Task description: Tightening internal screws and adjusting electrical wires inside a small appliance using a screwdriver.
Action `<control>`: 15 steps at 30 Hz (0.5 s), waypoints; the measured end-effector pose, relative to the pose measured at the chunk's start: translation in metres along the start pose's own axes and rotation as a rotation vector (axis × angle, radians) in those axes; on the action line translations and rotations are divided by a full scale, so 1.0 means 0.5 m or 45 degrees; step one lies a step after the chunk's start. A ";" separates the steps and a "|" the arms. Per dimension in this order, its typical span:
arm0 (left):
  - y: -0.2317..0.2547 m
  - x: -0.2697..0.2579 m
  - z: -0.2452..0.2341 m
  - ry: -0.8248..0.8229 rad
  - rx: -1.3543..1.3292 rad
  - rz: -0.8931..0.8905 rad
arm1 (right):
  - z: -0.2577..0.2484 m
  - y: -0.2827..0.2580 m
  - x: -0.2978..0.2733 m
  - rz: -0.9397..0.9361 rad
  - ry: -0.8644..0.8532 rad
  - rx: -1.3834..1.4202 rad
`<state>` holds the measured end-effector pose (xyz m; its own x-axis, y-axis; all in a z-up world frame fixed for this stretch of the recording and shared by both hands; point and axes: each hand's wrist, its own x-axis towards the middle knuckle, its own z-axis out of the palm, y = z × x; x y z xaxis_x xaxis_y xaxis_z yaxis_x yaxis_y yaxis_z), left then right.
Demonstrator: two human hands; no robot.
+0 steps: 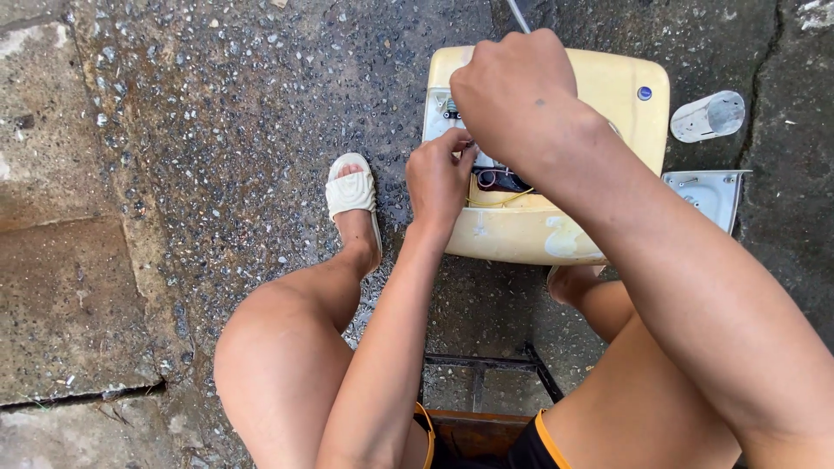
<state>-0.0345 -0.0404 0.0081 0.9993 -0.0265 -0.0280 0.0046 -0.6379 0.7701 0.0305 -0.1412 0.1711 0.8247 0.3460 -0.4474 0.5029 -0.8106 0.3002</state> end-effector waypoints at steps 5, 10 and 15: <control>0.004 0.003 0.007 0.013 0.069 0.070 | 0.002 -0.002 0.009 0.071 -0.009 0.049; 0.004 0.011 0.009 0.047 0.150 0.159 | -0.017 0.002 -0.011 0.022 0.044 0.136; -0.002 0.018 0.015 0.062 0.199 0.183 | -0.072 0.024 -0.071 -0.134 -0.067 0.483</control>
<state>-0.0258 -0.0458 0.0025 0.9899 -0.0910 0.1084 -0.1400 -0.7421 0.6555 0.0164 -0.1461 0.2208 0.7543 0.4202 -0.5045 0.4448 -0.8922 -0.0780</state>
